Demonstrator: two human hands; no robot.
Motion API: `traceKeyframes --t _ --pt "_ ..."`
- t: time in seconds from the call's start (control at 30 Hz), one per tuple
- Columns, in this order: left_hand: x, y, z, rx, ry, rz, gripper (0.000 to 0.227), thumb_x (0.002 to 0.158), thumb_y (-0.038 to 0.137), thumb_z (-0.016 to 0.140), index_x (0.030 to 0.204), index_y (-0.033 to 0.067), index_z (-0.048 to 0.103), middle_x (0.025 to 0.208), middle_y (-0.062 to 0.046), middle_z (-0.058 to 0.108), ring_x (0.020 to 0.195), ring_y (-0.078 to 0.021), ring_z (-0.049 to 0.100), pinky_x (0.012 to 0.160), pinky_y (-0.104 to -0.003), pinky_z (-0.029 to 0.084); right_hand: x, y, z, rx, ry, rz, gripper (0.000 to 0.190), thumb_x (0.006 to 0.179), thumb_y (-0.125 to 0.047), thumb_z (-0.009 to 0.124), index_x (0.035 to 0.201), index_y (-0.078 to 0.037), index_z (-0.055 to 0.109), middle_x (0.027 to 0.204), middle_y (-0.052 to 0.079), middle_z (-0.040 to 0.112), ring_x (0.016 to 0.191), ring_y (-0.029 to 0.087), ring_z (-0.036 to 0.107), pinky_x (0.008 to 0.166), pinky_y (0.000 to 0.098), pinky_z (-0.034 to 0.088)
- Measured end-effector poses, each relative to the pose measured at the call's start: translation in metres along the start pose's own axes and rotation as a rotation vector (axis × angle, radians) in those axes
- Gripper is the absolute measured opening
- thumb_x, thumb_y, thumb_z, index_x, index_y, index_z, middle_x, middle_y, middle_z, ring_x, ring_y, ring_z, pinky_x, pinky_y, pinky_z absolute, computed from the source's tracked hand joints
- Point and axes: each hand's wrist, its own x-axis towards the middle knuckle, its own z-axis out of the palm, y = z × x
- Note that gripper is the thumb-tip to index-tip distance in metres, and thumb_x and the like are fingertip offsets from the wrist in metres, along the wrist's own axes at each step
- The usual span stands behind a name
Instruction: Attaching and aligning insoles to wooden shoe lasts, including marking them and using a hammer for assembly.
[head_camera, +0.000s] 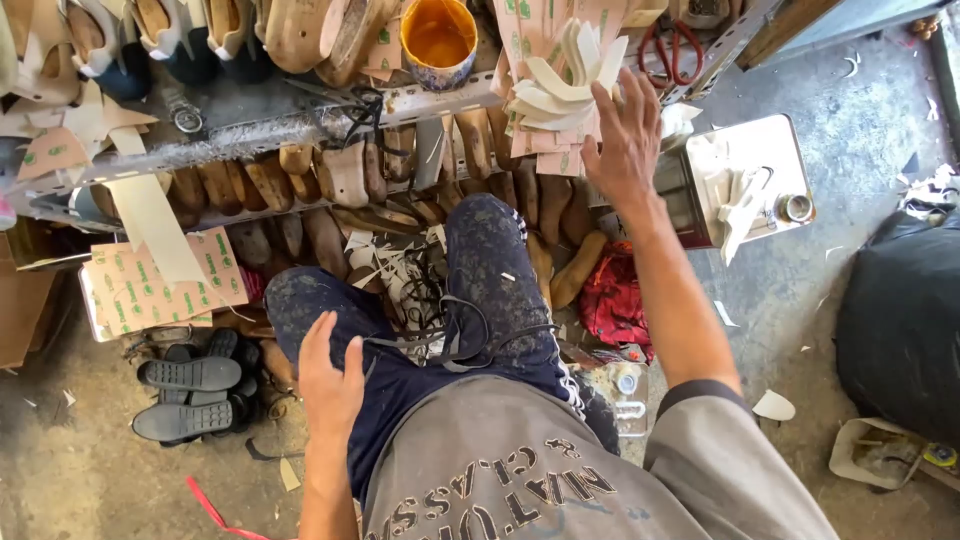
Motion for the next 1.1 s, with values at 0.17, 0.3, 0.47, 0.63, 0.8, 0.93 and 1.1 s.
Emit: traceKeyframes --t 0.17,0.3,0.47,0.63,0.8,0.93,1.1 --pt "-0.008 -0.025 0.016 0.046 0.156 0.037 0.043 0.103 0.023 0.056 0.139 -0.0004 0.059 0.147 -0.019 0.054 0.138 -0.0342 0.048 0.116 -0.049 0.039 0.042 0.025 0.018 0.012 -0.251 -0.323 0.094 0.087 0.010 0.075 0.164 -0.014 0.026 0.169 0.010 0.025 0.155 0.039 0.016 0.123 0.0668 0.014" --pt "0.000 -0.032 0.024 0.074 0.264 0.155 0.036 0.105 0.017 0.056 0.133 -0.0045 0.063 0.140 -0.022 0.059 0.132 -0.0369 0.053 0.113 -0.050 0.044 0.056 0.035 0.030 -0.100 -0.154 -0.559 0.082 0.087 0.009 0.076 0.161 -0.011 0.047 0.137 0.011 0.075 0.148 0.036 0.044 0.120 0.0663 0.018" --pt "0.007 -0.036 0.031 0.112 0.312 0.185 0.033 0.103 0.011 0.059 0.132 -0.0042 0.065 0.135 -0.020 0.063 0.128 -0.0360 0.056 0.111 -0.049 0.047 0.063 0.041 0.022 -0.086 -0.119 -0.643 0.069 0.091 0.009 0.068 0.155 -0.009 0.050 0.115 0.016 0.073 0.124 0.034 0.060 0.121 0.0639 0.026" --pt "0.013 -0.040 0.034 0.125 0.306 0.234 0.031 0.102 0.009 0.060 0.130 -0.0041 0.067 0.132 -0.020 0.065 0.125 -0.0366 0.057 0.109 -0.049 0.048 0.066 0.034 0.010 -0.049 -0.111 -0.655 0.075 0.086 0.012 0.059 0.156 -0.010 0.046 0.100 0.013 0.067 0.103 0.031 0.068 0.115 0.0610 0.039" --pt "0.016 -0.040 0.037 0.169 0.377 0.369 0.034 0.111 0.018 0.055 0.124 -0.0096 0.069 0.126 -0.025 0.069 0.120 -0.0390 0.063 0.108 -0.049 0.048 0.056 0.024 -0.018 0.007 0.127 -0.573 0.059 0.084 0.005 0.067 0.141 -0.008 0.061 0.105 0.008 0.069 0.100 0.026 0.066 0.103 0.0448 0.048" --pt "0.017 -0.043 0.040 0.189 0.368 0.417 0.033 0.111 0.016 0.057 0.122 -0.0122 0.071 0.123 -0.026 0.071 0.118 -0.0402 0.065 0.106 -0.050 0.049 -0.010 -0.018 -0.059 0.090 0.236 -0.382 0.055 0.081 0.014 0.059 0.132 -0.005 0.059 0.113 0.012 0.066 0.104 0.025 0.062 0.092 0.0343 0.057" --pt "0.015 -0.049 0.042 0.221 0.293 0.291 0.029 0.110 0.012 0.059 0.126 -0.0107 0.069 0.128 -0.026 0.069 0.125 -0.0396 0.061 0.111 -0.052 0.045 -0.117 0.055 -0.057 0.010 0.053 -0.108 0.051 0.084 0.012 0.057 0.132 -0.005 0.061 0.127 0.012 0.065 0.120 0.029 0.061 0.097 0.0374 0.060"
